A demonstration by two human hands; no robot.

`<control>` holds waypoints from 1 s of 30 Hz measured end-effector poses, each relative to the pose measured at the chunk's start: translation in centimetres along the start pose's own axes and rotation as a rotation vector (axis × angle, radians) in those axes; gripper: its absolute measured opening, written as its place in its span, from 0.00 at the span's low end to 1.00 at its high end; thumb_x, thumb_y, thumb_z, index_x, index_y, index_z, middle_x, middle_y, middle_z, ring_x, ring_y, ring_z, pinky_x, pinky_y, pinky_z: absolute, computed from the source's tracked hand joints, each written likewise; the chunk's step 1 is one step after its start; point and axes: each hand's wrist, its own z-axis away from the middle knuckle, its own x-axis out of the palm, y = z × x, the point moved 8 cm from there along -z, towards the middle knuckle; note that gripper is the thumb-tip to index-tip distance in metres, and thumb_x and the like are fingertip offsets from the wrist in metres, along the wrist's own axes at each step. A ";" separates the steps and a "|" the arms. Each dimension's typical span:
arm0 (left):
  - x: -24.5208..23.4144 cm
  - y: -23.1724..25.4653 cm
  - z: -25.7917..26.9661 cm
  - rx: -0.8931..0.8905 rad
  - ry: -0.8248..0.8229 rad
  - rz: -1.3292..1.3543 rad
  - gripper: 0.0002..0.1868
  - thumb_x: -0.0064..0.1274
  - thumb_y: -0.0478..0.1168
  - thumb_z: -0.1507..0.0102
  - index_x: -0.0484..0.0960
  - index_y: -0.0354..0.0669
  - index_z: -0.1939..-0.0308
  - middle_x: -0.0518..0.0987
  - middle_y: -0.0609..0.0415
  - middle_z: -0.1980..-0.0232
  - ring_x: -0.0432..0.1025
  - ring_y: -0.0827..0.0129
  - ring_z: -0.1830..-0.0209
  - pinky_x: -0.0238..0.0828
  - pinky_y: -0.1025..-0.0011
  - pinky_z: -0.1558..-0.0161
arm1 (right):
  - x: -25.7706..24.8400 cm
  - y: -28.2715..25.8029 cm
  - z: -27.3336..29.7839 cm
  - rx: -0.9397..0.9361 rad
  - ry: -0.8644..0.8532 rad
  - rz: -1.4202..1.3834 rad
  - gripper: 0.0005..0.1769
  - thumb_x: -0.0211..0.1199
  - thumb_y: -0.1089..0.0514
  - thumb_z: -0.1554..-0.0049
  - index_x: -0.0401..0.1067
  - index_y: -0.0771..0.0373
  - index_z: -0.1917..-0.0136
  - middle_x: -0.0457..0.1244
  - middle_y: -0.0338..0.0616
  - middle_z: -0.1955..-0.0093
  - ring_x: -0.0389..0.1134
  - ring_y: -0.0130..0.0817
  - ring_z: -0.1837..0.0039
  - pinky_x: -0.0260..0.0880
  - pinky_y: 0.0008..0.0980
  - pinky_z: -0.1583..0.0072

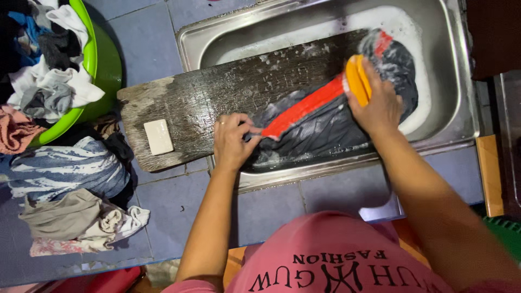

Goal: The person hand-washes a pair of dark shorts with a red waistband in a sink filled with soapy water. They scrub the garment with a yellow sponge, repeatedly rub and rinse sections, and wring out excess water. The shorts remain in the sink at the end of the clip.

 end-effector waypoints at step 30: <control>0.4 0.1 -1.1 -0.081 0.004 0.006 0.08 0.71 0.42 0.54 0.88 0.57 0.73 0.77 0.65 0.57 0.68 0.65 0.51 0.59 0.63 0.49 | -2.4 -1.7 -1.5 0.001 -0.052 0.049 0.46 0.68 0.43 0.45 0.53 0.43 0.18 0.67 0.58 0.45 0.69 0.58 0.43 0.66 0.61 0.44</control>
